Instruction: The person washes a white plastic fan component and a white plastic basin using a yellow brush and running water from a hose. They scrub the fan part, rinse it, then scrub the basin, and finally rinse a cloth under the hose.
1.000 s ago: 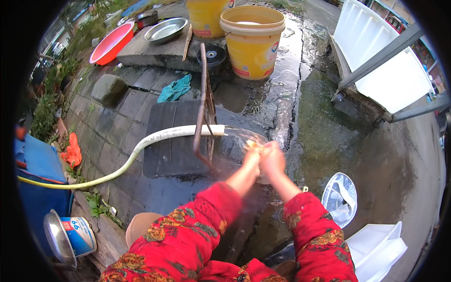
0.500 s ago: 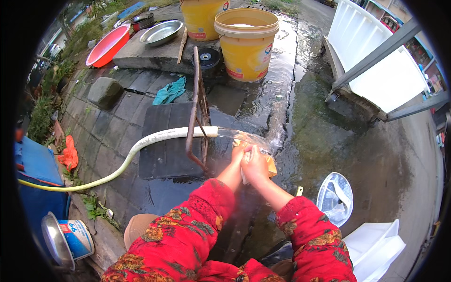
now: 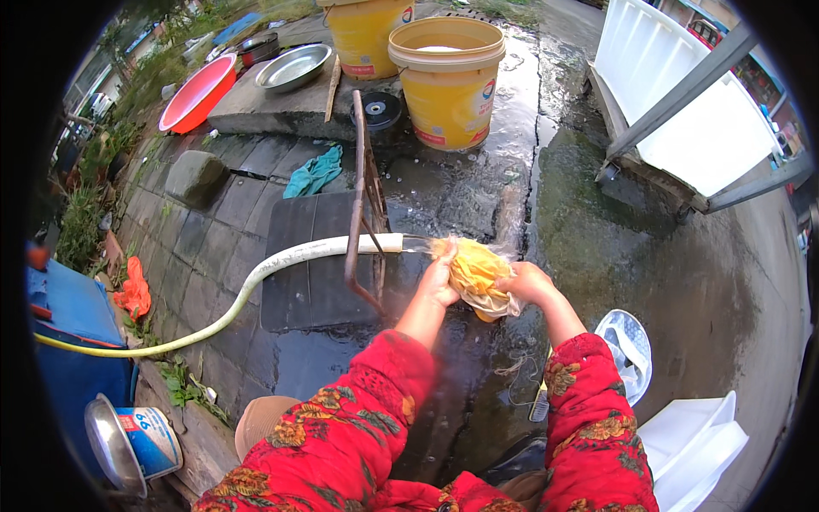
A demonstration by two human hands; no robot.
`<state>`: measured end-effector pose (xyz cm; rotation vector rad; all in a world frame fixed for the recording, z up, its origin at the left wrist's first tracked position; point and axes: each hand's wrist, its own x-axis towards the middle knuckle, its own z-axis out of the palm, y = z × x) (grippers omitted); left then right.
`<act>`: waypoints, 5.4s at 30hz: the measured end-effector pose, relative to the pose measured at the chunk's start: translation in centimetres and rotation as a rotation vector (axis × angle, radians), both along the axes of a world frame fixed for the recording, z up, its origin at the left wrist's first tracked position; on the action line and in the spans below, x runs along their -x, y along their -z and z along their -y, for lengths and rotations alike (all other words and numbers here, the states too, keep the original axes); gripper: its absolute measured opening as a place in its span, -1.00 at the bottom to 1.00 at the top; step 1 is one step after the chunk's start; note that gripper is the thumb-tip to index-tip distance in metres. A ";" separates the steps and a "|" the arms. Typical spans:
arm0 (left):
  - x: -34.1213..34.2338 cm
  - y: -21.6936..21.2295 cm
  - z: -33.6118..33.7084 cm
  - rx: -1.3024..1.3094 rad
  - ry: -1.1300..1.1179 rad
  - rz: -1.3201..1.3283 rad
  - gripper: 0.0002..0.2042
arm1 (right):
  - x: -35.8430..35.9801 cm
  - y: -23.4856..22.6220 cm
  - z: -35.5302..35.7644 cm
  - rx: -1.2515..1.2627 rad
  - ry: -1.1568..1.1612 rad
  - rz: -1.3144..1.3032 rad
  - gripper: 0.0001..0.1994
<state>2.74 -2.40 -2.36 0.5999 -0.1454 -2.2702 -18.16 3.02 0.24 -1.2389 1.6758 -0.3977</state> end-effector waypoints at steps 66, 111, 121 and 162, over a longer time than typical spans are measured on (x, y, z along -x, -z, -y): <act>-1.1 -1.6 1.1 0.225 -0.921 0.641 -0.84 | -4.6 -6.9 6.0 0.746 0.274 -0.422 -0.56; -1.8 1.6 0.0 0.125 -0.947 0.969 -0.68 | -0.7 -1.4 4.2 0.274 0.591 -0.839 -0.75; -1.4 1.0 -1.0 -0.293 -0.611 0.691 -0.77 | -0.7 -3.3 5.7 0.010 0.360 -0.335 -0.61; 2.9 -8.3 -1.9 -0.222 -0.433 0.196 -0.61 | -4.7 -7.5 6.1 -0.070 0.625 1.013 -0.57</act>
